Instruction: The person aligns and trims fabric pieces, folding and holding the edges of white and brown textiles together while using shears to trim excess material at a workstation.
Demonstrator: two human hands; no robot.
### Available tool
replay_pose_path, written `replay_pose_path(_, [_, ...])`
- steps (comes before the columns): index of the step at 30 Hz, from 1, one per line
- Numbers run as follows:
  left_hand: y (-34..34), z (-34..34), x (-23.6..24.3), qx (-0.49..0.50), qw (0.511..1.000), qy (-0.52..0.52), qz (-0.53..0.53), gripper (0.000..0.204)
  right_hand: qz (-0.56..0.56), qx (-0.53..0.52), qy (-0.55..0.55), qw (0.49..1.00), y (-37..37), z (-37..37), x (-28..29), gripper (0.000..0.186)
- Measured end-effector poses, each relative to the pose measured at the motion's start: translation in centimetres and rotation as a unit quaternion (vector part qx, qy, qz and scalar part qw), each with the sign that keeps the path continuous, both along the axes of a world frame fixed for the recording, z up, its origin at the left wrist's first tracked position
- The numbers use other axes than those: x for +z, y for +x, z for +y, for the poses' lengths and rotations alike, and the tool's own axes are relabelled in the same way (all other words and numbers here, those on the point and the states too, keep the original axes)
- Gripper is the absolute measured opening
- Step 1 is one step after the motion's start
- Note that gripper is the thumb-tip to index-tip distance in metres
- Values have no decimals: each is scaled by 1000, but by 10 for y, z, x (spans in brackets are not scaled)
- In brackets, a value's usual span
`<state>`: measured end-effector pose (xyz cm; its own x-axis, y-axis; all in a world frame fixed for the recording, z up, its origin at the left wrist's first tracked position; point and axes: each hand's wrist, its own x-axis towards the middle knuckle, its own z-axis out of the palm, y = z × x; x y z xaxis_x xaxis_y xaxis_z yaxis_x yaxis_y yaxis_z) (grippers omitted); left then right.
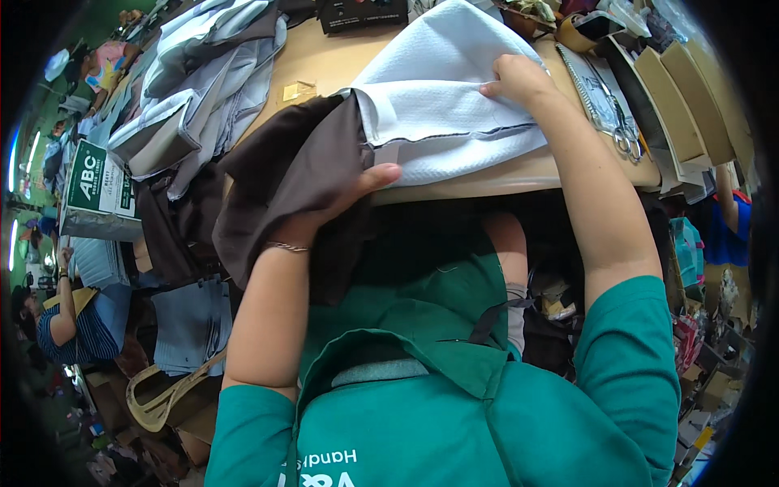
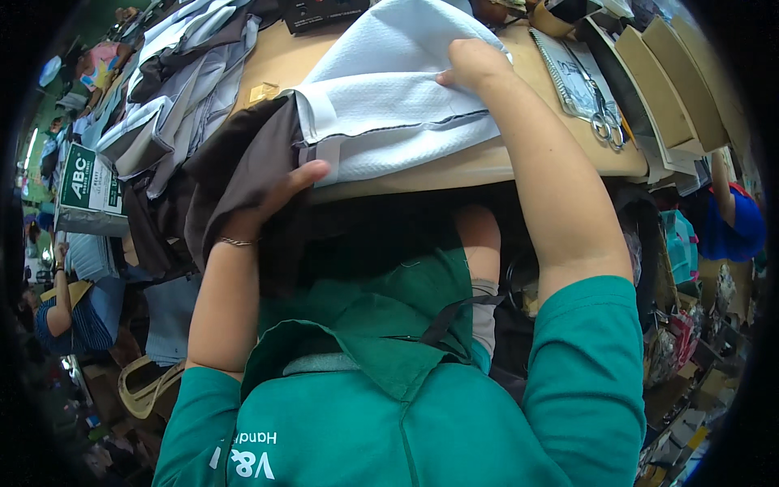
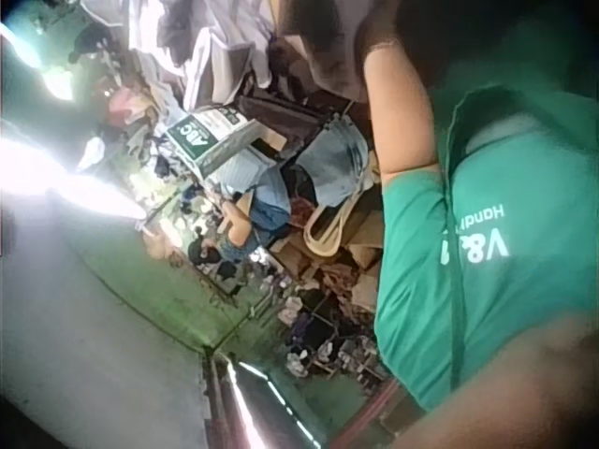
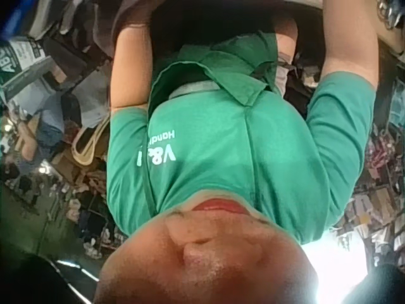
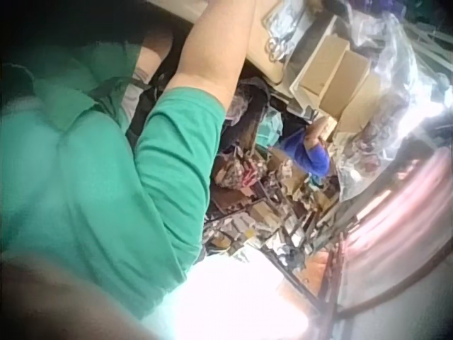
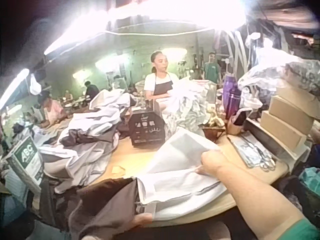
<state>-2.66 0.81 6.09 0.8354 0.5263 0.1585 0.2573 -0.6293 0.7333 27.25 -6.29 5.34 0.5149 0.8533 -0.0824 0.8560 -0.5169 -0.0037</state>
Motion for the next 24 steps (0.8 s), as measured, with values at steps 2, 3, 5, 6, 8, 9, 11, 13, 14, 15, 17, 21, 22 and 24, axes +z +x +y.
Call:
replay_pose_path(2, [7, -8, 7, 52, 995, 45, 74, 76, -12, 11, -8, 1000, 0, 0, 3, 42])
replay_pose_path(3, [9, -11, 6, 63, 994, 30, 85, 71, -19, 15, -12, 1000, 0, -3, 5, 41])
replay_pose_path(5, [8, -12, -3, 72, 994, -79, 18, 61, -73, 44, 28, 996, -12, -5, 10, 35])
replay_pose_path(6, [4, -9, -21, 70, 981, -171, -62, 56, -100, 58, 48, 992, -19, -8, 12, 32])
replay_pose_path(8, [-2, -10, -42, 97, 862, -454, -205, 42, -174, 176, 301, 921, -36, -16, 9, 24])
replay_pose_path(9, [-4, -8, -49, 102, 875, -424, -211, 44, -207, 228, 419, 854, -47, -23, 8, 20])
replay_pose_path(11, [-14, -3, -62, 126, 895, -363, -228, 50, -111, 261, 527, 801, -81, -43, 6, 16])
replay_pose_path(13, [-15, -5, -56, 151, 910, -337, -190, 52, -29, 267, 502, 822, -101, -78, -8, 17])
replay_pose_path(14, [-13, -6, -55, 160, 916, -325, -169, 53, -7, 285, 471, 835, -104, -81, -14, 18])
replay_pose_path(15, [-13, -6, -59, 175, 911, -336, -164, 55, 16, 304, 440, 845, -107, -83, -21, 18])
replay_pose_path(17, [-12, 2, -68, 192, 903, -352, -152, 57, 38, 310, 400, 862, -108, -87, -39, 20])
replay_pose_path(21, [-25, 5, -66, 159, 950, -260, -67, 52, 56, 293, 378, 877, -106, -85, -65, 24])
replay_pose_path(22, [-28, 0, -59, 123, 905, -394, -103, 48, 63, 287, 381, 877, -108, -88, -66, 25])
replay_pose_path(24, [-28, -1, -42, 28, 877, -451, -165, 47, 74, 276, 386, 877, -109, -93, -67, 26])
